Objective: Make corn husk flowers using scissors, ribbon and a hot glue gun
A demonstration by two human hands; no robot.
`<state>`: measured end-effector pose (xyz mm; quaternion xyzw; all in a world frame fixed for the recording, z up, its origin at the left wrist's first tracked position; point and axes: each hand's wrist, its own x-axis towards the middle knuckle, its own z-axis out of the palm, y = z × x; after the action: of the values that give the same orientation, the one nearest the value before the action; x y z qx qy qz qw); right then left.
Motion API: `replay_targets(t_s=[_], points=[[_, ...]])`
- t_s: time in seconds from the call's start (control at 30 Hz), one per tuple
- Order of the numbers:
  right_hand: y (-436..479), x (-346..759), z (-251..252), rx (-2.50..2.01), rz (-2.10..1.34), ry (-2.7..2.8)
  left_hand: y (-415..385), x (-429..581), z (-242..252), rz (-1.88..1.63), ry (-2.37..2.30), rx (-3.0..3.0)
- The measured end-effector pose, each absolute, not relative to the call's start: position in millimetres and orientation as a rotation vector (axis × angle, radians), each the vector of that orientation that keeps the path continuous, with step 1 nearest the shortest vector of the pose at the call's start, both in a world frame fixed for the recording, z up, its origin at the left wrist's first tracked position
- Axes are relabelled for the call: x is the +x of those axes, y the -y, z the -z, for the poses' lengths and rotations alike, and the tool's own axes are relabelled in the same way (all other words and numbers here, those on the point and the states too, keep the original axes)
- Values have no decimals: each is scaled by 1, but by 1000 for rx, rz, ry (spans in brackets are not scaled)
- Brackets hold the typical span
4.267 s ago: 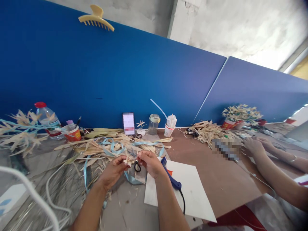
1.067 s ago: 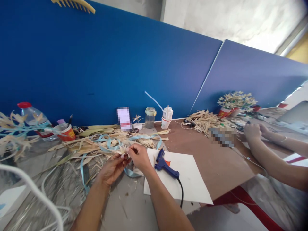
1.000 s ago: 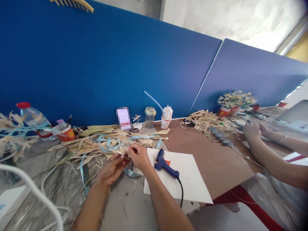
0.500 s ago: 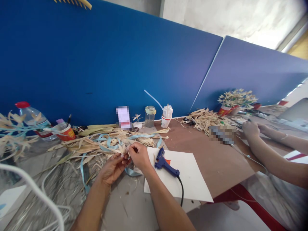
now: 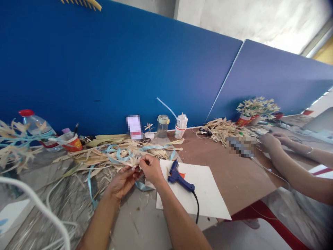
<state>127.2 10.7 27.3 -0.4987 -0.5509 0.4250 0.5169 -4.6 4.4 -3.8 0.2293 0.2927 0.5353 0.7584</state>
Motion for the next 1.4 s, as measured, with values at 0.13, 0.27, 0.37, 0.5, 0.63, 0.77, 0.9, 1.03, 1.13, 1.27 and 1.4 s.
replay_targets(t_s=[0.13, 0.27, 0.37, 0.5, 0.63, 0.77, 0.9, 1.03, 1.13, 1.27, 1.4], points=[[-9, 126, -29, -1143, -1080, 1296, -5, -4, 5, -1172, -624, 518], [-8, 125, -31, -1090, -1159, 1255, -5, -4, 3, -1191, -625, 529], [-9, 125, -31, -1040, -1180, 1230, -5, -5, 2, -1193, -636, 547], [-9, 126, -30, -957, -1272, 1144, -5, -4, 0, -1212, -639, 583], [-9, 128, -30, -915, -1340, 1101, -5, -5, -1, -1233, -621, 618], [-10, 129, -28, -909, -1300, 1168, -4, -9, -1, -1202, -620, 658], [-11, 130, -26, -960, -1182, 1267, -3, -9, -2, -1183, -623, 649], [-11, 131, -24, -993, -1067, 1349, -2, -9, -2, -1174, -631, 641], [-11, 132, -22, -1017, -986, 1394, -2, -9, 0, -1160, -623, 652], [-11, 133, -22, -1052, -929, 1420, -2, -9, 2, -1151, -603, 643], [-9, 132, -26, -1043, -958, 1412, -1, -8, -1, -1161, -601, 627]])
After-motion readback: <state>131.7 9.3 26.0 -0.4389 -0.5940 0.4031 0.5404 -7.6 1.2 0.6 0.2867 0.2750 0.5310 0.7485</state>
